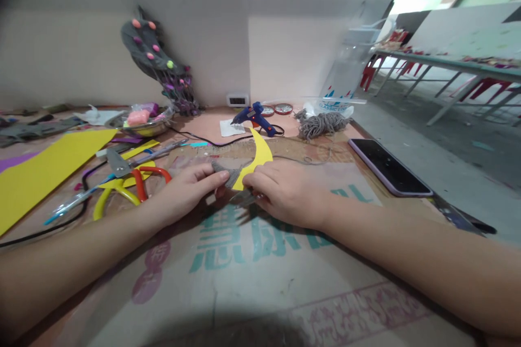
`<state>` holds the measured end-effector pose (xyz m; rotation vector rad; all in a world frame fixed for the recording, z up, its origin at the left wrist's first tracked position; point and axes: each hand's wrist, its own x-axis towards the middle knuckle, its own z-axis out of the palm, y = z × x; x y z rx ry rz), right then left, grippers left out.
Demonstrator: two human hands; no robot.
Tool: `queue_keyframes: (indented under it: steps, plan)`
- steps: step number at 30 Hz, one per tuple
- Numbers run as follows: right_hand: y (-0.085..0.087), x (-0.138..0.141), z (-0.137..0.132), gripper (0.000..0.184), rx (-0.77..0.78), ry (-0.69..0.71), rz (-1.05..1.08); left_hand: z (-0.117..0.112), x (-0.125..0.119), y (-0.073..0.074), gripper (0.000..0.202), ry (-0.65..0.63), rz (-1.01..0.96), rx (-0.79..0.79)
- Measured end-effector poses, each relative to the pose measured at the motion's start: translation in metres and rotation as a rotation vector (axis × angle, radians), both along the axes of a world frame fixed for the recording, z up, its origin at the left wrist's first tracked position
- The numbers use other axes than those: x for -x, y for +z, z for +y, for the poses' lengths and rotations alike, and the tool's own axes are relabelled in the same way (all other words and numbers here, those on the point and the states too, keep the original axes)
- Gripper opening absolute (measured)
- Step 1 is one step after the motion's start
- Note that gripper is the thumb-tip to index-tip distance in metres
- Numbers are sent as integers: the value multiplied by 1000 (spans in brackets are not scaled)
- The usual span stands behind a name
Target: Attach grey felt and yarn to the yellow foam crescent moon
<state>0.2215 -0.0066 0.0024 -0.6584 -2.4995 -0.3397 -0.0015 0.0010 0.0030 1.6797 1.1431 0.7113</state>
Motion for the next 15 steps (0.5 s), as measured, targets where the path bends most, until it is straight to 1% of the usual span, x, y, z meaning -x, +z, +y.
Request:
queue_keyframes:
  steps: [2, 3, 5, 7, 8, 10, 11, 13, 15]
  plan:
    - [2, 1, -1, 10, 50, 6, -10, -1, -1, 2, 39, -2, -14, 12]
    - [3, 0, -2, 11, 74, 5, -18, -1, -1, 2, 39, 2, -21, 13]
    - [5, -1, -4, 21, 105, -2, -22, -1, -2, 1, 39, 21, -36, 4]
    - [5, -2, -6, 28, 104, 42, -27, 1, -2, -2, 41, 65, -75, -9]
    - [5, -3, -6, 30, 99, 76, -52, 3, -2, -3, 41, 101, -133, -14]
    - [7, 0, -6, 33, 94, 147, -142, 6, -2, -7, 40, 173, -298, 25]
    - [9, 3, -6, 34, 100, 170, -181, 8, -2, -9, 39, 185, -347, 34]
    - [17, 12, -10, 31, 151, 197, -171, 10, -2, -11, 40, 190, -325, 24]
    - [25, 25, -26, 22, 288, 254, -93, 10, -2, -11, 42, 189, -258, -13]
